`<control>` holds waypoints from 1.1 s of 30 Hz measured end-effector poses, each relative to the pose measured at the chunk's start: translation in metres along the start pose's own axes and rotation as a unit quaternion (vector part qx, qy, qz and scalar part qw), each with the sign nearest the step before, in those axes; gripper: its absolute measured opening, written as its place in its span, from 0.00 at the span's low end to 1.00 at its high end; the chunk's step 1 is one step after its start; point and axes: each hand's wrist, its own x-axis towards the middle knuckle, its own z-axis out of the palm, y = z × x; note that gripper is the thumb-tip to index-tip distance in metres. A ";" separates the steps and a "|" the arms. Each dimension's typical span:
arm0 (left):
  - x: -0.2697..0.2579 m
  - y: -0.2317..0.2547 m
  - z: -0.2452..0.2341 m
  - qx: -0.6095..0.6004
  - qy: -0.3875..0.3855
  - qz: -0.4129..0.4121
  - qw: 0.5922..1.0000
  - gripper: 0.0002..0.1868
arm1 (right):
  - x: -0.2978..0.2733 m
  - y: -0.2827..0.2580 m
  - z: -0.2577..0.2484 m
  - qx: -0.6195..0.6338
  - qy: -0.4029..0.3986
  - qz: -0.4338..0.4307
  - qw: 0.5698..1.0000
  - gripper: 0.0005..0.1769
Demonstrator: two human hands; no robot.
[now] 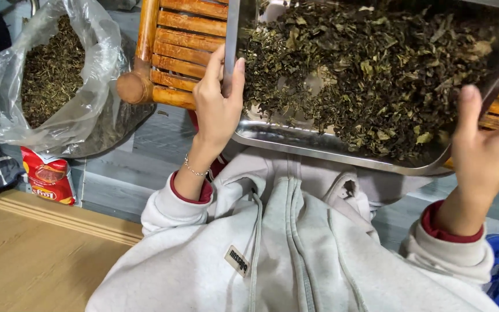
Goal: Sorting through dried tea leaves in a metal tray to remove stems or debris by hand.
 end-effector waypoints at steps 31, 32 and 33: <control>0.003 0.015 0.027 -0.085 0.035 -0.005 0.996 0.16 | 0.005 0.001 0.004 0.152 -0.004 0.052 0.987 0.16; 0.003 0.016 0.027 -0.086 0.034 -0.003 0.996 0.16 | 0.000 0.009 0.006 0.152 -0.003 0.052 0.987 0.16; 0.003 0.016 0.027 -0.081 0.037 -0.001 0.996 0.15 | -0.006 0.017 0.008 0.142 0.022 0.070 0.987 0.20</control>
